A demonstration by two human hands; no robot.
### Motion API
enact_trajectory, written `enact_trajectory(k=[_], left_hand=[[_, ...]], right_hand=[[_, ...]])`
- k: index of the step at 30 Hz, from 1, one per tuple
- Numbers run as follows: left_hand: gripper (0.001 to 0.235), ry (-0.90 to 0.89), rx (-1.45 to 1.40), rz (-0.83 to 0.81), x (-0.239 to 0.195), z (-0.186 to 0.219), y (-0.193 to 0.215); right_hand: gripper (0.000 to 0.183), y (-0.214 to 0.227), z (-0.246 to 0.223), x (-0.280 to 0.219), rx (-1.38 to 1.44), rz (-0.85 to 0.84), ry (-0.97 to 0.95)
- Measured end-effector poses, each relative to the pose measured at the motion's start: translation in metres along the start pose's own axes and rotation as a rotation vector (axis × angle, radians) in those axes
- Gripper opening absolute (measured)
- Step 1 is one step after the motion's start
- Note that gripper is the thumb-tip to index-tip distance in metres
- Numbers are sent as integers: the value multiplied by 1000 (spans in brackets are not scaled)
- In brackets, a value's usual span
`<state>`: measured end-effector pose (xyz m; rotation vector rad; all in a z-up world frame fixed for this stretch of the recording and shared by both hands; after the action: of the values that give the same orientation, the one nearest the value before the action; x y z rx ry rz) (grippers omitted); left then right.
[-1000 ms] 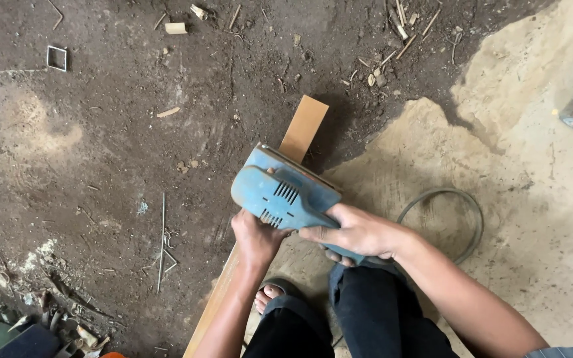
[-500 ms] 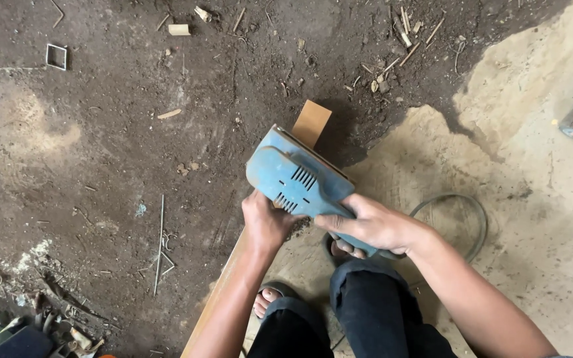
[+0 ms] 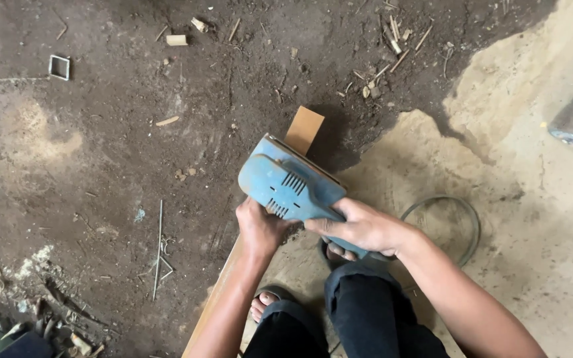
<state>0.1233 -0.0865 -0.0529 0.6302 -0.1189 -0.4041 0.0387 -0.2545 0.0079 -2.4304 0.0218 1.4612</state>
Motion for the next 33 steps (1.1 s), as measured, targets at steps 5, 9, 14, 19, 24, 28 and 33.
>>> enact_trajectory(k=[5, 9, 14, 19, 24, 28, 33], left_hand=[[72, -4, 5, -40, 33, 12, -19], [72, 30, -15, -74, 61, 35, -28], [69, -8, 16, -63, 50, 26, -32], [73, -61, 107, -2, 9, -5, -17], [68, -63, 80, 22, -7, -5, -9], [72, -78, 52, 21, 14, 9, -15], [71, -41, 19, -28, 56, 38, -25]], right_hand=[[52, 19, -15, 4, 41, 22, 16], [53, 32, -16, 16, 78, 46, 47], [51, 33, -13, 12, 93, 19, 18], [51, 16, 4, 4, 114, -32, -27], [53, 7, -4, -2, 45, -69, 3], [58, 13, 6, 8, 44, -46, -9], [56, 32, -8, 21, 68, 23, 73]])
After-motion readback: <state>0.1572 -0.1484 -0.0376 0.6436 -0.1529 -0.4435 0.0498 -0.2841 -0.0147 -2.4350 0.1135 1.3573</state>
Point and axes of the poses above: each hand's wrist, its own x-axis towards the middle knuckle, its own y-axis out of the back of the hand, z = x × y, the point moved 9 cm from there along x, towards the middle knuckle, and after that the axes turned 9 degrees about z, right-handed, at the moved point
